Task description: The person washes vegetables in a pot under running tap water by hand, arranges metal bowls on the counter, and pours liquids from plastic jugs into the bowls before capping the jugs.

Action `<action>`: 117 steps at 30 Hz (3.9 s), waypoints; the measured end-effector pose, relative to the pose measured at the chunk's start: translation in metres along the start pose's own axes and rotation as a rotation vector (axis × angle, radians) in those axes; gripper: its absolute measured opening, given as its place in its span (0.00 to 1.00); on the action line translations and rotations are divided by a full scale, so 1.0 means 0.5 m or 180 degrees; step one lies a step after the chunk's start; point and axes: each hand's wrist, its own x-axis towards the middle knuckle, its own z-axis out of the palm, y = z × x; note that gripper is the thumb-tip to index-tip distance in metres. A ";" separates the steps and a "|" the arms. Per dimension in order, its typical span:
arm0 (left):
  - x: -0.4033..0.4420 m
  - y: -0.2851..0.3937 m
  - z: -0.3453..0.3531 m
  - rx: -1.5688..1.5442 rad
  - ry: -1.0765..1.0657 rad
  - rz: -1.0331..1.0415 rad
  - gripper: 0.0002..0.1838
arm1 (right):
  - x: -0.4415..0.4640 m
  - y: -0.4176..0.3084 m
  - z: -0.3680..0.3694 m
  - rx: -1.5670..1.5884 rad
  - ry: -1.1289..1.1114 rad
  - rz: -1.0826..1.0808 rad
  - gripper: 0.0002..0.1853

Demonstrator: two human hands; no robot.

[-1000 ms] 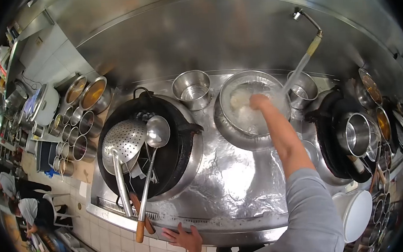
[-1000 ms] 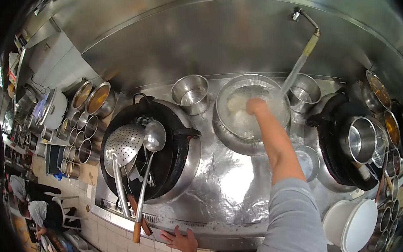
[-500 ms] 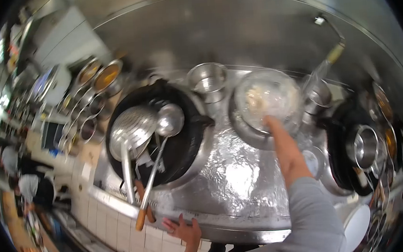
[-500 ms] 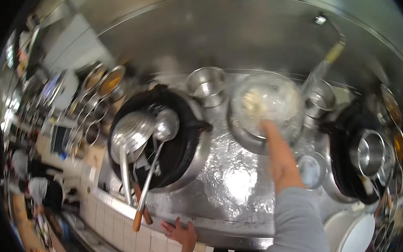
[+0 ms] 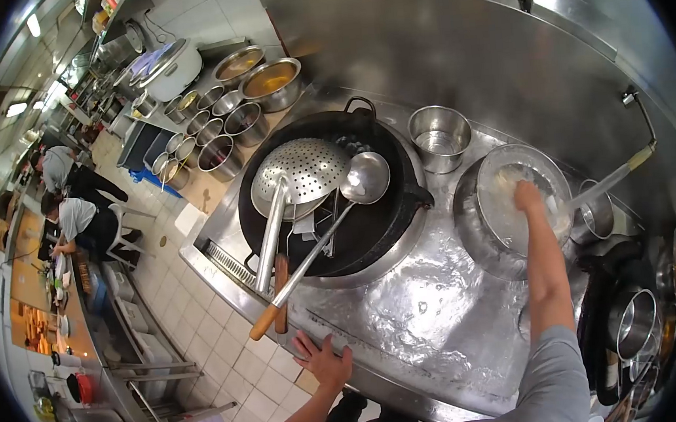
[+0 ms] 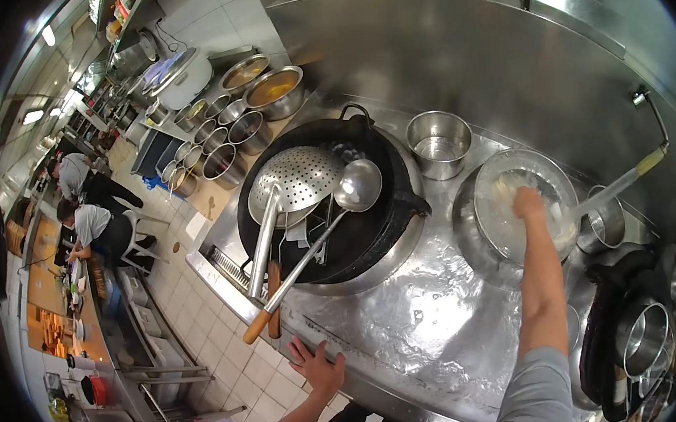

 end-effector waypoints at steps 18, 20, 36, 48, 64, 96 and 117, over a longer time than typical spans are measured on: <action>0.001 0.016 0.009 0.0081 0.0002 0.0071 0.27 | -0.043 -0.025 0.122 0.0459 -0.1658 0.0020 0.14; -0.005 -0.001 0.014 0.0069 0.0009 0.0059 0.26 | -0.020 -0.037 0.069 0.0212 -0.1674 -0.0381 0.13; -0.002 -0.005 0.014 0.0116 -0.0085 -0.0037 0.28 | -0.175 -0.078 -0.039 -0.0442 -0.0406 0.0336 0.12; -0.007 -0.001 0.011 0.0220 0.0019 0.0215 0.28 | -0.183 -0.082 -0.077 0.0362 0.0748 0.0316 0.10; 0.002 0.007 0.017 0.0253 -0.0071 0.0060 0.27 | -0.340 -0.051 -0.138 0.0708 0.1331 0.1029 0.07; -0.135 -0.032 0.032 -0.0361 -0.0948 0.2452 0.26 | -1.610 -0.236 0.027 0.0880 0.2001 0.2875 0.19; -0.782 -0.012 0.189 0.0864 -0.4124 0.5064 0.25 | -2.860 -0.413 0.094 -0.1129 0.3368 0.8183 0.39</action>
